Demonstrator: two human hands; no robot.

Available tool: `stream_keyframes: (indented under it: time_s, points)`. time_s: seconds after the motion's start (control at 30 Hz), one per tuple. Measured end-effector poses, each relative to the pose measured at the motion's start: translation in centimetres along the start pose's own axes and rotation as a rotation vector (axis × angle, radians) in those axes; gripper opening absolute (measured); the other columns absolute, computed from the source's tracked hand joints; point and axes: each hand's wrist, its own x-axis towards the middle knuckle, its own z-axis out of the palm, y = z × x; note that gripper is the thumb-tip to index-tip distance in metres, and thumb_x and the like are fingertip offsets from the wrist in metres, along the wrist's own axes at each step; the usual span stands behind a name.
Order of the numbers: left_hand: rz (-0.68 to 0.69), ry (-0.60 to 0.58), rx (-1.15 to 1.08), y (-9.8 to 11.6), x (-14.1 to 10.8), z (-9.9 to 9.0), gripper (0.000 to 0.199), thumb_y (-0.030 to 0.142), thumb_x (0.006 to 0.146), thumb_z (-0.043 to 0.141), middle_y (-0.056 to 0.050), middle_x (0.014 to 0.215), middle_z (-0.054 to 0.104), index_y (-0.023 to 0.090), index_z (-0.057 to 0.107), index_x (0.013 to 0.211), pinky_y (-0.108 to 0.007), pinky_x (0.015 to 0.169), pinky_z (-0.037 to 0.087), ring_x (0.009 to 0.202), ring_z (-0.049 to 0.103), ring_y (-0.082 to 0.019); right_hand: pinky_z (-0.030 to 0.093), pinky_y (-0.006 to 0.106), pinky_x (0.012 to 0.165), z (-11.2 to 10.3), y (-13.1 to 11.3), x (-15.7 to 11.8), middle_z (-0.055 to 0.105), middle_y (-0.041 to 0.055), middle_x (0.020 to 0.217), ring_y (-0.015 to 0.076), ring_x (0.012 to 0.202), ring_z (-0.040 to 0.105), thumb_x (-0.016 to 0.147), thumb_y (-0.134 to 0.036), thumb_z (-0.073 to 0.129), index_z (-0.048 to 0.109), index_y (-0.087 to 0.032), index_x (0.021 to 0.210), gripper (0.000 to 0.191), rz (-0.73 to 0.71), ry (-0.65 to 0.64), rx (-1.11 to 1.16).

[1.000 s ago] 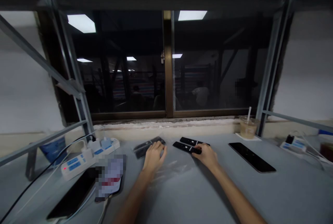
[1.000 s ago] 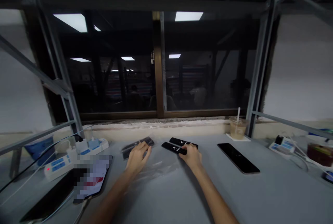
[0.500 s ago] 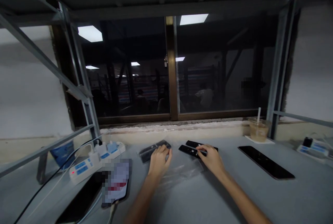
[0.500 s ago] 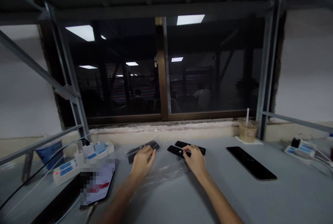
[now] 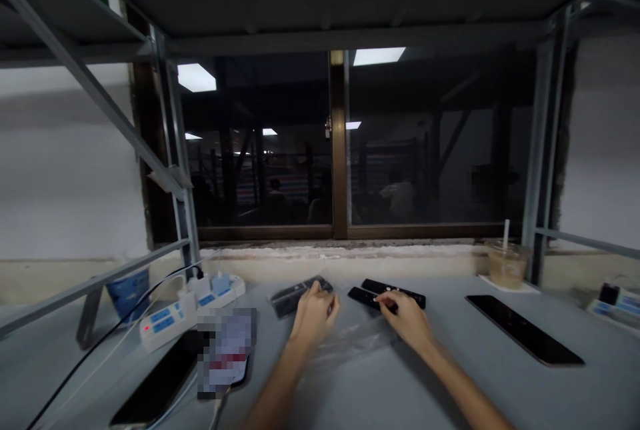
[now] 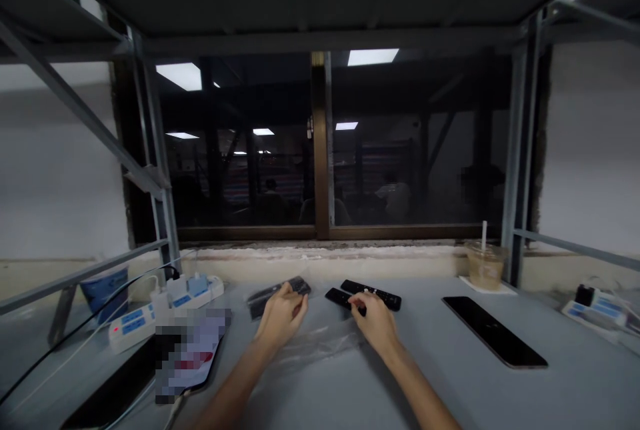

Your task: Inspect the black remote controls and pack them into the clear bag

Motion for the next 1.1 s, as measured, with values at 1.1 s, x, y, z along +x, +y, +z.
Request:
stream_keyframes:
  time_s: [1.1]
  points:
    - [-0.504, -0.214, 0.173, -5.0, -0.9, 3.9, 0.032, 0.026, 0.083, 0.042, -0.012, 0.117, 0.055, 0.018, 0.052, 0.113, -0.038, 0.089, 0.033, 0.109, 0.047, -0.026, 0.041, 0.022, 0.067, -1.1, -5.2, -2.0, 0.066, 0.0020, 0.081, 0.0130, 0.070, 0.059, 0.083, -0.024, 0.043, 0.068, -0.023, 0.088, 0.026, -0.329, -0.254, -0.008]
